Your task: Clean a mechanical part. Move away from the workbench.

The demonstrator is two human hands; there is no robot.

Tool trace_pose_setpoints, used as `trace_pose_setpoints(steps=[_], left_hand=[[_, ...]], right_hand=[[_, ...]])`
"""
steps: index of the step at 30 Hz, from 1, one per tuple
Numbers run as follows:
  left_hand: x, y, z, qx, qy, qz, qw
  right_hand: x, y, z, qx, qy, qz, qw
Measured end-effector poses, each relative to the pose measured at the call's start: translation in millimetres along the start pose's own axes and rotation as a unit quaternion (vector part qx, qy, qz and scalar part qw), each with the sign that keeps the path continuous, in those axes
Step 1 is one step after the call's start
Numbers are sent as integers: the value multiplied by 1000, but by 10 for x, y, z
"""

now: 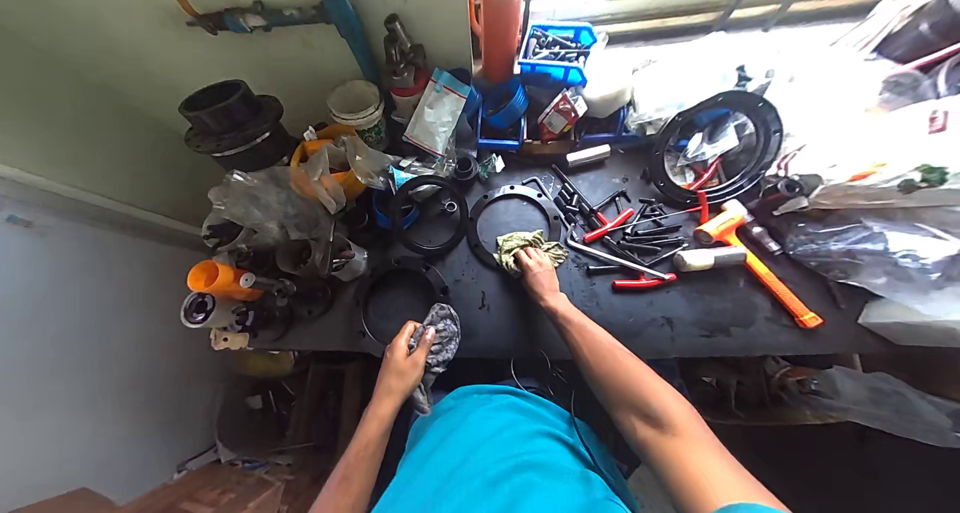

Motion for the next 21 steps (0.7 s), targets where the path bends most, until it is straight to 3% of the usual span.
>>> trace_pose_setpoints(steps=[5, 7, 11, 14, 17, 21], left_hand=[[11, 75, -3, 1, 5, 2, 1000], [21, 59, 70, 31, 30, 5, 999], [102, -128, 159, 162, 83, 44, 982], [112, -230, 55, 260, 96, 79, 958], [15, -80, -311, 340, 39, 94, 935], [-70, 575, -1028, 331, -144, 41, 932]], right_hand=[[-260, 185, 259, -73, -20, -94, 993], [-174, 140, 473, -119, 19, -134, 984], [438, 34, 761, -321, 88, -180, 926], [977, -119, 762, -447, 78, -199, 869], [1310, -367, 585, -516, 21, -230, 825], [1448, -695, 382, -573, -106, -187, 791]])
Point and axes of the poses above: each hand's wrist, its own x-axis away from the middle knuckle, its own z-axis out of the back of the hand, y = z × x, the point moved 10 cm from there along -x, towards the middle knuckle, and after that the axes turned 6 degrees about -y, right-handed, at the moved point
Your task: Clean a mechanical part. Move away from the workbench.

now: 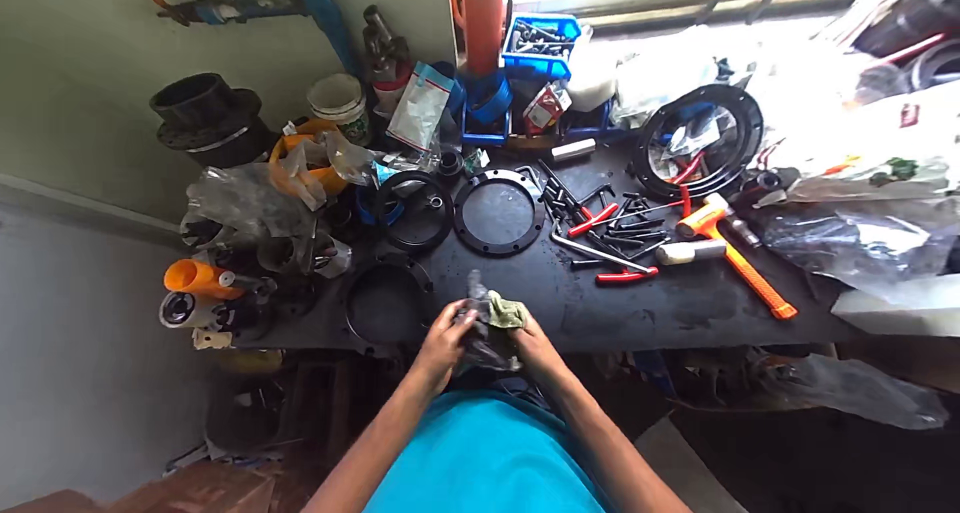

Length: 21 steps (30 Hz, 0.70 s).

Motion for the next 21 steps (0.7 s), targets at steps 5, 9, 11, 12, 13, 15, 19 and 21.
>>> trace_pose_setpoints(steps=[5, 9, 11, 12, 13, 15, 19, 21], left_hand=[[-64, 161, -401, -75, -76, -28, 994], [36, 120, -206, -54, -46, -32, 997], [97, 15, -37, -46, -13, -13, 999], [133, -46, 52, -42, 4, -3, 999], [175, -106, 134, -39, 17, 3, 999], [293, -206, 283, -35, 38, 6, 999], [668, -456, 600, -28, 94, -6, 995], [904, -668, 769, -22, 123, -7, 992]], right_hand=[[131, -219, 372, -12, 87, -2, 996], [189, -394, 612, -118, 104, 7, 988], [174, -499, 666, -165, 108, 27, 980], [155, -535, 672, -186, 109, 36, 976], [128, -557, 663, -205, 113, 45, 971], [50, -572, 563, -237, 102, 53, 965], [-210, -501, 172, -206, 42, 41, 977], [-359, -415, 102, -66, 32, 32, 997]])
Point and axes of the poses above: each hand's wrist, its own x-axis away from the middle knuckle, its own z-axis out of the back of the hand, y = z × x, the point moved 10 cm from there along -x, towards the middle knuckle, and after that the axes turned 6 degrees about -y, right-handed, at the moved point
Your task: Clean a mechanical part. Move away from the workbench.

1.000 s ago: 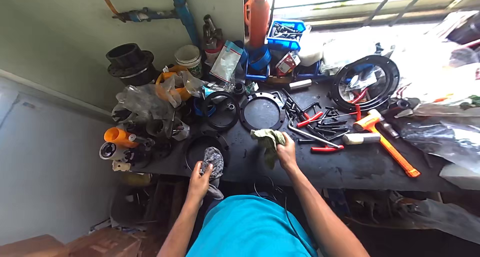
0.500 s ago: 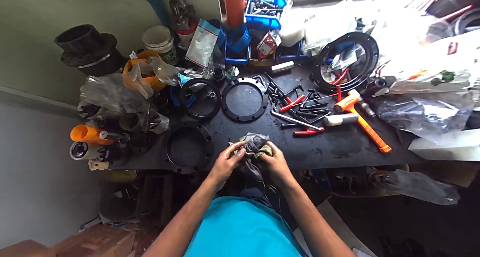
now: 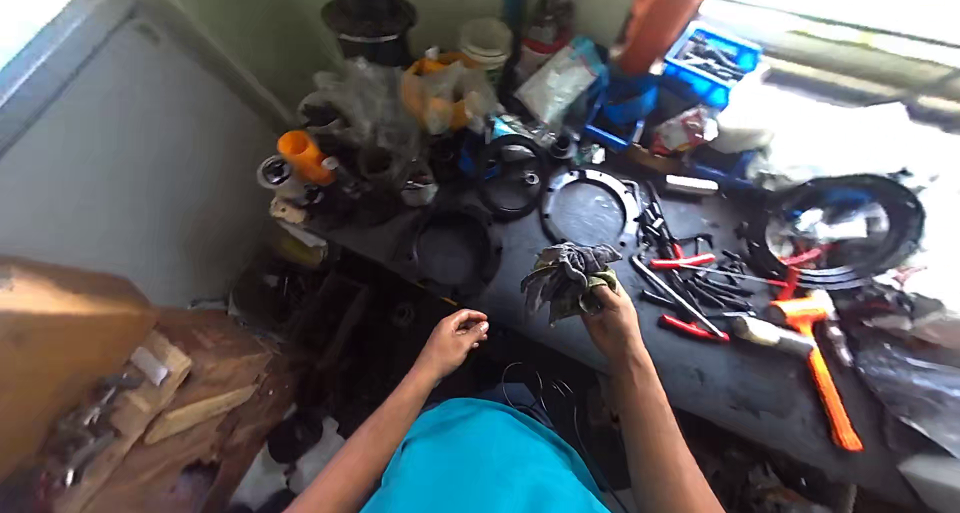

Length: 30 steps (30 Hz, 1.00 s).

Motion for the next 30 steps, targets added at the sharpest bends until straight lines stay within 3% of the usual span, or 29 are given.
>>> trace_pose_setpoints(steps=[2, 5, 9, 13, 16, 18, 20, 22, 24, 28, 30], left_hand=[[228, -281, 226, 5, 33, 4, 999], [650, -752, 569, 17, 85, 16, 996], [1356, -1565, 885, 55, 145, 45, 987], [1953, -2308, 1027, 17, 134, 89, 987], [2462, -2724, 1174, 16, 158, 85, 984], [2840, -3100, 1298, 73, 214, 83, 971], [3267, -3588, 1371, 143, 278, 96, 945], [3734, -4140, 1273, 225, 332, 120, 908], [4218, -4681, 949, 338, 390, 133, 846], [5081, -5577, -363, 544, 529, 143, 636], [5295, -5863, -1192, 601, 571, 171, 532]], right_hand=[[-113, 125, 110, 175, 54, -9, 983], [-68, 65, 87, 238, 132, -2, 962], [-19, -169, -242, 343, 119, 96, 927], [-161, 179, -574, 581, 41, 42, 812], [376, 502, -1269, 632, -40, 89, 769], [838, 1030, -1909, 641, -158, 102, 744], [1374, 1847, -2585, 655, -331, 60, 677], [2064, 2684, -3158, 659, -497, 2, 564], [2820, 3347, -3570, 650, -611, -22, 451], [4231, 4189, -4106, 573, -759, -70, 301], [4633, 4494, -4310, 557, -784, -95, 257]])
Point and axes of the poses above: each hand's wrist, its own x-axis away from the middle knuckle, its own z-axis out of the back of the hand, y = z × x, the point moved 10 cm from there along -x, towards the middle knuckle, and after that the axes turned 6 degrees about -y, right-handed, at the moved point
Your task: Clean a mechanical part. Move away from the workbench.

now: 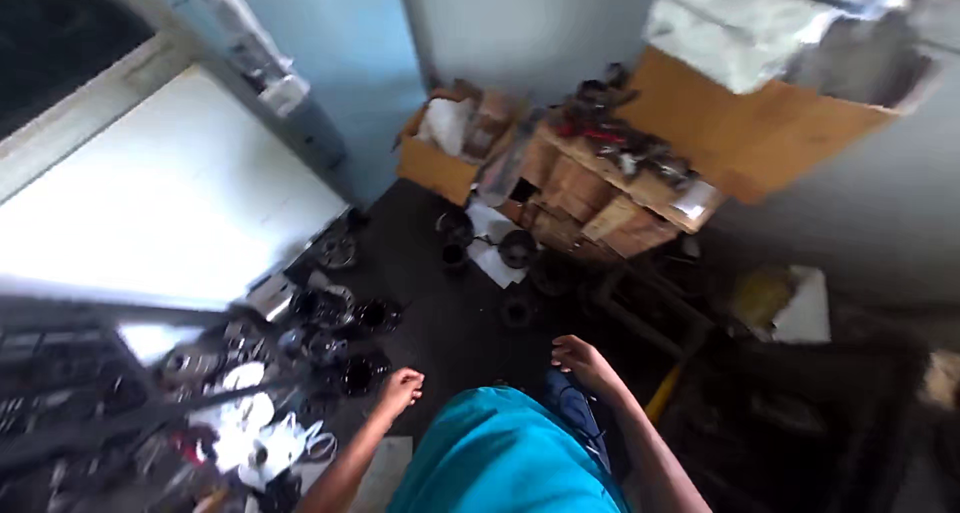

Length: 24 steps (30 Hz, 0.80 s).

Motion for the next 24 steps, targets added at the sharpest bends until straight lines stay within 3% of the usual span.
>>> trace_pose_setpoints(steps=[4, 6, 9, 12, 17, 20, 24], left_hand=[[445, -937, 567, 167, 125, 43, 977], [521, -1096, 586, 228, 152, 59, 960], [319, -946, 530, 268, 147, 54, 951], [-179, -381, 609, 221, 101, -5, 970], [-958, 1145, 1087, -5, -30, -56, 998], [-1219, 1994, 1803, -25, -7, -82, 996], [-1384, 2612, 2962, 144, 105, -111, 978]], right_hand=[[-722, 203, 159, 45, -1, -98, 994], [-898, 600, 263, 99, -15, -191, 977], [-1047, 1113, 372, 187, -71, -282, 938], [-1296, 1034, 270, 195, -84, -299, 930], [-1702, 133, -28, 73, -47, -291, 953], [-1965, -302, 57, 86, -10, -287, 954], [-2495, -919, 115, 190, -74, -267, 942]])
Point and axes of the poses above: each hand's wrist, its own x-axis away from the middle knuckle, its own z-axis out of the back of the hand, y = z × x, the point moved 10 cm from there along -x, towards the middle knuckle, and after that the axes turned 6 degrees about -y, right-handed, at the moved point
